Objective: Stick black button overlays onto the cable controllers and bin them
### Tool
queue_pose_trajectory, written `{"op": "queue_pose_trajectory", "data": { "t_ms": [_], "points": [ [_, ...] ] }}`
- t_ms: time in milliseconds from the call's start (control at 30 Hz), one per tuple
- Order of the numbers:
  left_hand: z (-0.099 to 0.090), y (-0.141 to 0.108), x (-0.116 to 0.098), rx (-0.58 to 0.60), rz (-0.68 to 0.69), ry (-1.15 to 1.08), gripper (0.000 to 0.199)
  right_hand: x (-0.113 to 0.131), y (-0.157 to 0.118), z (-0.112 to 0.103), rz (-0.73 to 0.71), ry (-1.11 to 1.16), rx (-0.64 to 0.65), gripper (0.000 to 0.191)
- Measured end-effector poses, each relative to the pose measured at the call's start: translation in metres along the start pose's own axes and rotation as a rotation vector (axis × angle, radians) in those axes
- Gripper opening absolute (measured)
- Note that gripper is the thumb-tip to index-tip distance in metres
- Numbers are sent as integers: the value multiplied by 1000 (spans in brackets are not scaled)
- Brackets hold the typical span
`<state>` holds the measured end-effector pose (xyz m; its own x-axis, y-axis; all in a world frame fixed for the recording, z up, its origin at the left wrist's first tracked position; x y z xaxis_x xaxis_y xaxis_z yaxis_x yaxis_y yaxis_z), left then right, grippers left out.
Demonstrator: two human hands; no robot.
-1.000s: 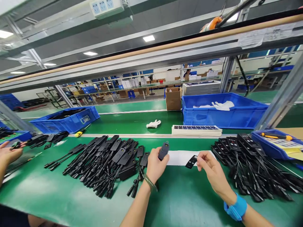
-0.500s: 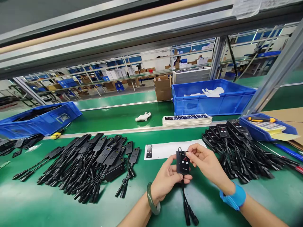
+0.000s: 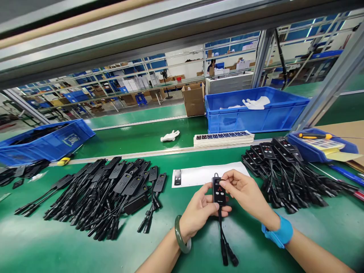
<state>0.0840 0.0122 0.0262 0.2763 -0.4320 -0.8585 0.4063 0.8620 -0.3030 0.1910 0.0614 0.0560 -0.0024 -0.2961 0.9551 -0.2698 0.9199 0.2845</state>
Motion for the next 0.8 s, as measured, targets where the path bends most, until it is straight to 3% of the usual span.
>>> {"op": "queue_pose_trajectory", "data": {
  "t_ms": [400, 800],
  "points": [
    [2, 1, 1, 2, 59, 80, 64, -3, 0, -3, 30, -5, -70, 28],
    [2, 3, 2, 9, 44, 75, 53, -19, -1, -8, 33, -60, -119, 40]
  ]
}}
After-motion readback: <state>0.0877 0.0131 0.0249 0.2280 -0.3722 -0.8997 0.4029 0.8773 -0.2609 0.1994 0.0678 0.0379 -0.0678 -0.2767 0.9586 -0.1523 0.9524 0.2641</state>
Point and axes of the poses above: each hand's wrist, its own y-axis towards the middle knuckle, its own z-axis out of the palm, x = y × z, the point moved 8 cm from there along y, towards the middle knuckle, and after that the axes turned 7 degrees about -z, right-handed, at the moved point
